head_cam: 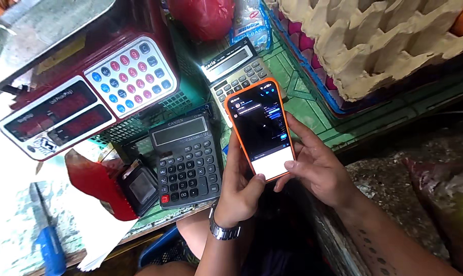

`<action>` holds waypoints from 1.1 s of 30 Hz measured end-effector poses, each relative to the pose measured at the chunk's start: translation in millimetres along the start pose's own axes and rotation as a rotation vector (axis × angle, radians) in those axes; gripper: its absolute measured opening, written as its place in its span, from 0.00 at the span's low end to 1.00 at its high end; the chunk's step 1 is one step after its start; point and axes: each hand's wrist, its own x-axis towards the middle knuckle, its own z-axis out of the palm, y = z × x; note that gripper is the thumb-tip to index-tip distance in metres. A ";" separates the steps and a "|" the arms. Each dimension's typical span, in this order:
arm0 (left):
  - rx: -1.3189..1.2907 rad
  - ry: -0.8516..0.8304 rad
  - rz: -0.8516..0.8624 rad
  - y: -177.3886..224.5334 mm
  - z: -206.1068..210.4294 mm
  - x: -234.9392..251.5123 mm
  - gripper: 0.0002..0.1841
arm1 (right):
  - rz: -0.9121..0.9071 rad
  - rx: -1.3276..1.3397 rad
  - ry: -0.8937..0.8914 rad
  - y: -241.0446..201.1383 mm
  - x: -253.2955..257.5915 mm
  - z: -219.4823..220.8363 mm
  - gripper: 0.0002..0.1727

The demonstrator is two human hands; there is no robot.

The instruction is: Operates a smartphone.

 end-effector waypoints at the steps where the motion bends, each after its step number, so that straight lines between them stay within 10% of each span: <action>1: 0.000 0.004 -0.006 0.2 0.2 0.1 0.51 | 0.000 -0.009 -0.005 0.0 -0.3 -0.2 0.46; 33: -0.006 0.007 -0.017 -0.2 -0.2 -0.7 0.50 | 0.002 -0.036 -0.045 -0.3 -1.5 -2.6 0.52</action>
